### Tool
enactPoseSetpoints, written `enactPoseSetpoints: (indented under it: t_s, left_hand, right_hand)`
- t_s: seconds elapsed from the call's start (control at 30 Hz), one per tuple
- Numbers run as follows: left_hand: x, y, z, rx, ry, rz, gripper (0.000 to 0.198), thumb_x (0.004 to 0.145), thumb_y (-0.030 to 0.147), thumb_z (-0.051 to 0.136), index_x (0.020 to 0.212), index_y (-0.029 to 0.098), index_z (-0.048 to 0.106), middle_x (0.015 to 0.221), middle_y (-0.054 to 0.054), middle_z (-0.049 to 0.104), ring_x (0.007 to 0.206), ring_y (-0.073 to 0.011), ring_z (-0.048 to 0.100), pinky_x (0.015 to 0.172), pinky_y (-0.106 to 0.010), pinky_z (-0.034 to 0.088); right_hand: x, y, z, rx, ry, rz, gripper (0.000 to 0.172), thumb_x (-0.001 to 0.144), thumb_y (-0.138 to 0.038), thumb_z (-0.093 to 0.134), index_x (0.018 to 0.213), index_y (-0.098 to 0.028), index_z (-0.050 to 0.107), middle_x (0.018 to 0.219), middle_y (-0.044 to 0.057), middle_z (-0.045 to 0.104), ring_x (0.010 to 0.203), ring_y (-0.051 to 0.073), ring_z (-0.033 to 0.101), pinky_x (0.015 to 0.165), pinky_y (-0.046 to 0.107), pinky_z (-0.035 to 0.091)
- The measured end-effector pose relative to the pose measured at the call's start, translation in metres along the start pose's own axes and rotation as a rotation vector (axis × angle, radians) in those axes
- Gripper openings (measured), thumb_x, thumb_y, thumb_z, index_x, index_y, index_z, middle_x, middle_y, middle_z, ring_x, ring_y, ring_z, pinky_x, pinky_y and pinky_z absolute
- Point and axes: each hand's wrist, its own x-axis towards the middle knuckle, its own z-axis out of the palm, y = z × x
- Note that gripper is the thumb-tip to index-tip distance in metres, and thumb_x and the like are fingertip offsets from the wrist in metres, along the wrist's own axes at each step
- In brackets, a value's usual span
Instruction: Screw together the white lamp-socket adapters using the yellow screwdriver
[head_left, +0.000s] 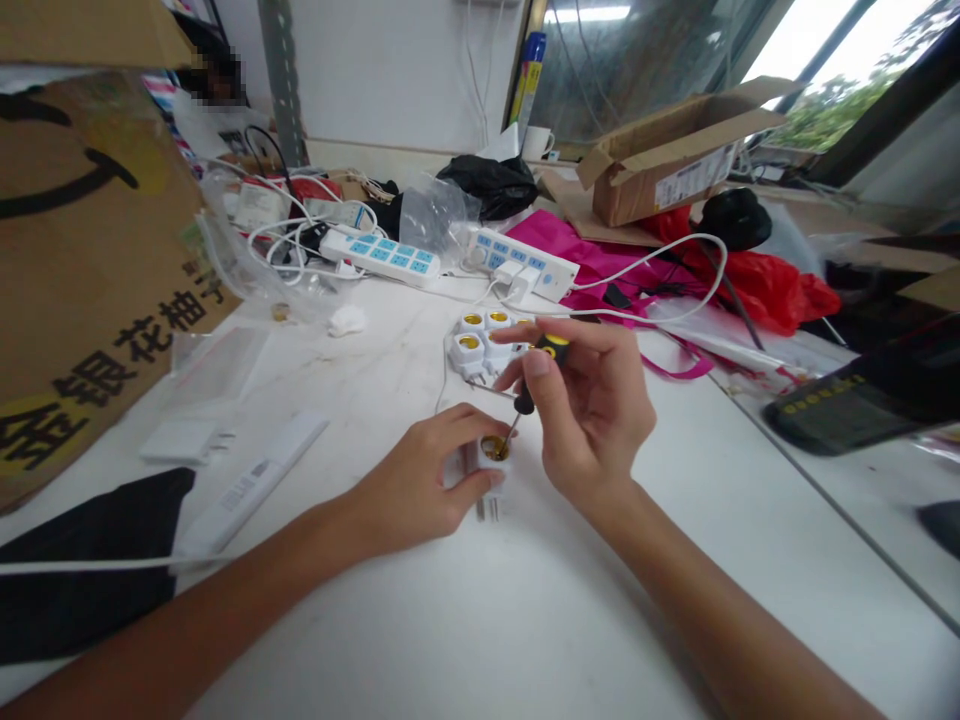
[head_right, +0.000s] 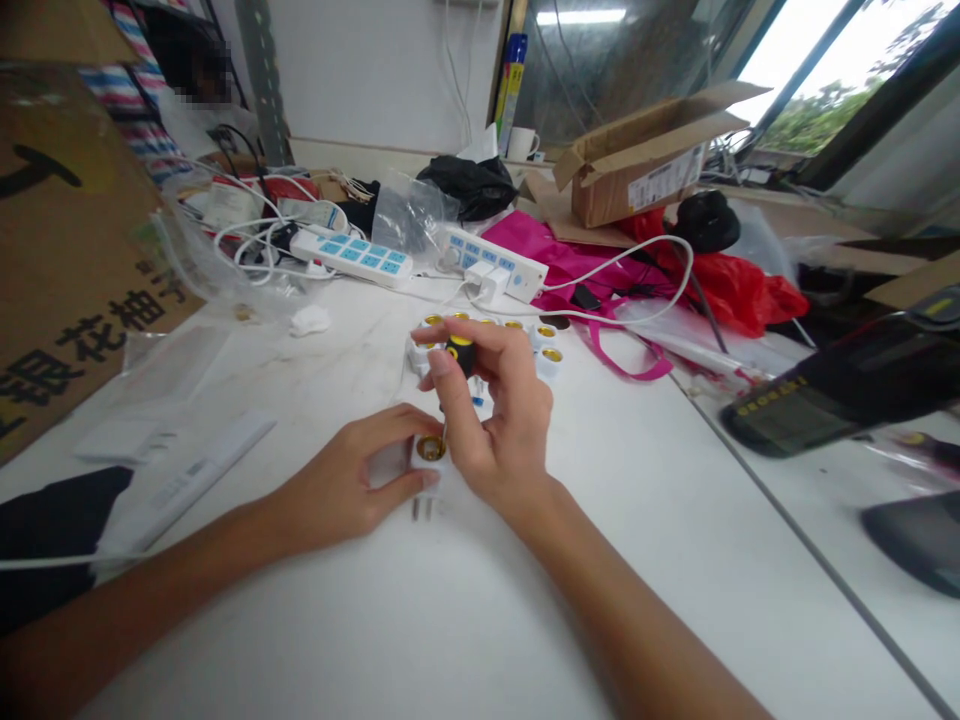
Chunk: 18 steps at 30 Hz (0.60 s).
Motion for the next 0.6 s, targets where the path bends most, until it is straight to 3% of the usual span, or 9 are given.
enactPoseSetpoints:
  t_s: [0.23, 0.33, 0.47, 0.6]
  left_hand:
    - [0.0008, -0.0013, -0.0003, 0.022, -0.012, 0.01, 0.026, 0.096, 0.017, 0.076, 0.121, 0.024, 0.072, 0.124, -0.005, 0.078, 0.115, -0.0228, 0.074, 0.107, -0.04, 0.056]
    - [0.001, -0.0024, -0.0012, 0.028, -0.024, 0.017, 0.026, 0.097, 0.017, 0.075, 0.122, 0.024, 0.072, 0.124, -0.005, 0.078, 0.114, -0.0224, 0.073, 0.107, -0.039, 0.055]
    - [0.0003, -0.0027, -0.0018, 0.019, -0.041, 0.012, 0.027, 0.098, 0.016, 0.074, 0.124, 0.023, 0.072, 0.124, -0.004, 0.077, 0.107, -0.0211, 0.073, 0.103, -0.038, 0.057]
    - [0.0002, -0.0036, -0.002, 0.005, -0.056, 0.035, 0.025, 0.101, 0.018, 0.072, 0.126, 0.024, 0.07, 0.126, -0.005, 0.077, 0.118, -0.0232, 0.073, 0.11, -0.041, 0.056]
  right_hand:
    - [-0.0035, 0.0015, 0.001, 0.064, -0.017, 0.012, 0.019, 0.117, -0.031, 0.053, 0.133, -0.028, 0.061, 0.135, 0.008, 0.078, 0.086, 0.016, 0.08, 0.071, 0.035, 0.063]
    - [-0.0026, 0.0033, 0.0015, -0.001, 0.013, -0.04, 0.017, 0.114, -0.032, 0.057, 0.129, -0.027, 0.064, 0.128, 0.008, 0.076, 0.093, 0.019, 0.078, 0.074, 0.038, 0.063]
    - [0.0001, 0.0034, 0.0028, -0.091, 0.064, -0.196, 0.025, 0.1, -0.033, 0.082, 0.121, -0.027, 0.069, 0.115, 0.007, 0.074, 0.106, 0.026, 0.073, 0.075, 0.041, 0.061]
    - [0.0028, -0.0032, 0.0056, -0.145, 0.108, -0.191, 0.019, 0.099, -0.022, 0.082, 0.116, -0.027, 0.075, 0.108, 0.008, 0.075, 0.1, 0.027, 0.073, 0.071, 0.043, 0.062]
